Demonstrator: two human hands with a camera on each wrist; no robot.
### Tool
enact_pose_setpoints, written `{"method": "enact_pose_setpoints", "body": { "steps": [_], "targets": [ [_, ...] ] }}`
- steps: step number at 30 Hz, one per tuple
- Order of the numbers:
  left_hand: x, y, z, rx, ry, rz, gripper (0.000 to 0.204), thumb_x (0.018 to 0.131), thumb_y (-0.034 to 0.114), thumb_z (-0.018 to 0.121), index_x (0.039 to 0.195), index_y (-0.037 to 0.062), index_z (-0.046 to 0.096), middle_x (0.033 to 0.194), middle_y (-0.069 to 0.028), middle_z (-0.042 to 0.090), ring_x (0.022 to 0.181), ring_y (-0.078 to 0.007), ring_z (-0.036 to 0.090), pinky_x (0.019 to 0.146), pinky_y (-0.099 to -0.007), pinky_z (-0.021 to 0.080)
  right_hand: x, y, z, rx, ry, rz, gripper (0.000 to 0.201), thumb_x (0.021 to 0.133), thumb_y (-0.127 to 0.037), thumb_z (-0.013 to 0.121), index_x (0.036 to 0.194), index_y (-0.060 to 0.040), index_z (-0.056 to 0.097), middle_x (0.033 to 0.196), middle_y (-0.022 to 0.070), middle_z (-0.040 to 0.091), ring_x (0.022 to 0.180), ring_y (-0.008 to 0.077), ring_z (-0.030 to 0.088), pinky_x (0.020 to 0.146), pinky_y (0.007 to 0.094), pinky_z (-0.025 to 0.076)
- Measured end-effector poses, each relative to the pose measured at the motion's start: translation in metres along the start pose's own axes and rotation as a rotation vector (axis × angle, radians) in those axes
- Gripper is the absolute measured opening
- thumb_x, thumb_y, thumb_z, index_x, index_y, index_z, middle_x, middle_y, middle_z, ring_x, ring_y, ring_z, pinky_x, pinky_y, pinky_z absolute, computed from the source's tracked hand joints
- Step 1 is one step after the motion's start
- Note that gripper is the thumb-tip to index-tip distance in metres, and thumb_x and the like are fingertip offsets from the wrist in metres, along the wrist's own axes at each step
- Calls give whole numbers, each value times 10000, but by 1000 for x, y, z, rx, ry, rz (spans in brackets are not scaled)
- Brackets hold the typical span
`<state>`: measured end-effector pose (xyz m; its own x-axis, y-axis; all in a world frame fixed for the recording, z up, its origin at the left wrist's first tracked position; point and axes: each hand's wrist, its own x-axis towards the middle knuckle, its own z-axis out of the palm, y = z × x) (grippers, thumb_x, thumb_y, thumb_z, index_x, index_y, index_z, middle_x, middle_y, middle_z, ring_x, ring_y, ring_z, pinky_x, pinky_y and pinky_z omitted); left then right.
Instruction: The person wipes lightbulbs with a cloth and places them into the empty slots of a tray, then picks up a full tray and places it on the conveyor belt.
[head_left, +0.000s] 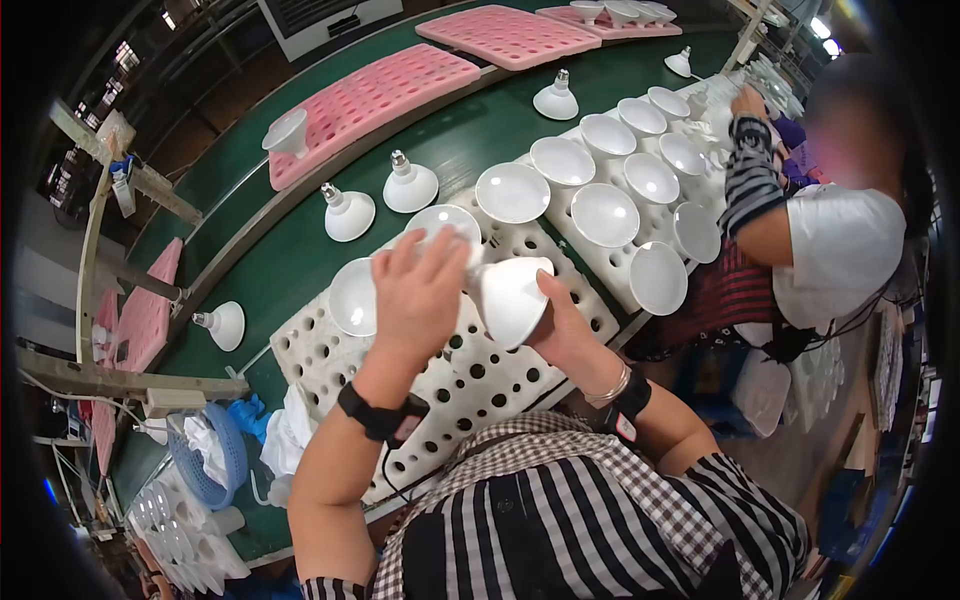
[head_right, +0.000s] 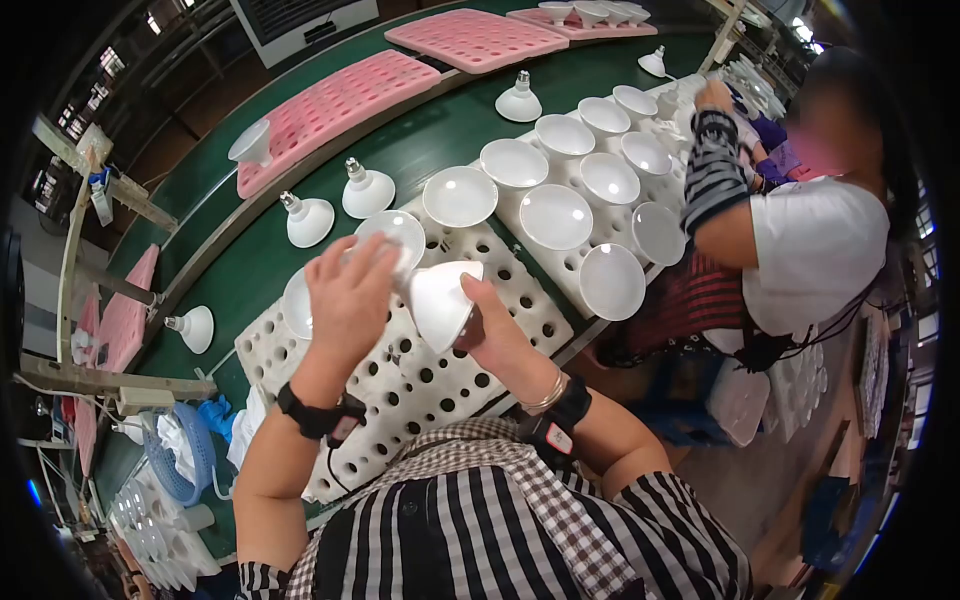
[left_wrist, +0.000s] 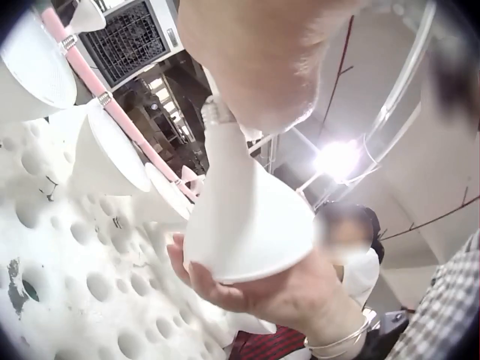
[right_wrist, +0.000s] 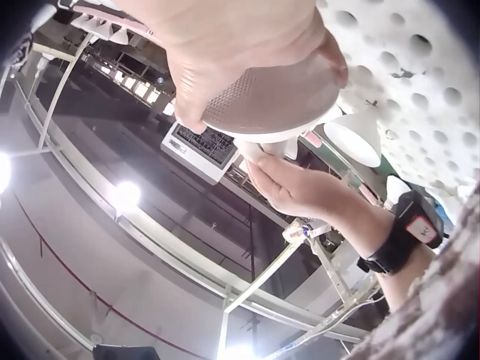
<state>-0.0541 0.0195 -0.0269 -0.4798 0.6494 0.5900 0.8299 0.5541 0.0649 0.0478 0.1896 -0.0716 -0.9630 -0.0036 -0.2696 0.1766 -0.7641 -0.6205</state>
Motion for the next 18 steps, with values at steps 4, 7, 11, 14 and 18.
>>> {"method": "enact_pose_setpoints", "body": {
  "steps": [4,7,11,14,18],
  "targets": [
    [-6,-25,7,-113,76,-255,348,880,167,582,1213,69,600,1230,-69,596,1089,-250,526,901,-386,396,-7,-11,-1,135,-72,102,609,882,-537,521,1306,-102,470,1269,99,546,1138,280,571,900,571,496],
    [-14,-19,9,-1468,42,-852,382,909,217,619,1243,36,578,1195,-47,602,1047,-164,553,887,-319,432,-8,-20,5,270,-108,250,654,878,-586,512,1321,-107,471,1295,118,530,1148,321,562,893,660,459],
    [-17,-12,3,-1436,-197,-815,513,816,274,751,1214,-1,581,992,-35,646,880,-97,616,712,-237,500,-4,-19,-3,327,-220,473,728,882,-639,468,1398,-128,416,1371,158,463,1205,376,510,917,724,383],
    [-12,-5,1,-1430,-117,-899,442,829,289,730,1130,-9,607,903,-50,656,738,-110,632,586,-234,494,-2,-13,-6,283,-208,354,865,828,-671,546,1445,-101,340,1373,108,461,1253,318,478,1003,600,393],
    [-10,1,4,-1494,-40,-1141,395,853,334,692,1039,0,595,848,-77,648,630,-150,632,503,-252,474,1,-5,-15,-388,-196,-165,1198,715,-561,760,1516,-69,18,1485,127,261,1374,278,297,1123,406,253]
  ]
}}
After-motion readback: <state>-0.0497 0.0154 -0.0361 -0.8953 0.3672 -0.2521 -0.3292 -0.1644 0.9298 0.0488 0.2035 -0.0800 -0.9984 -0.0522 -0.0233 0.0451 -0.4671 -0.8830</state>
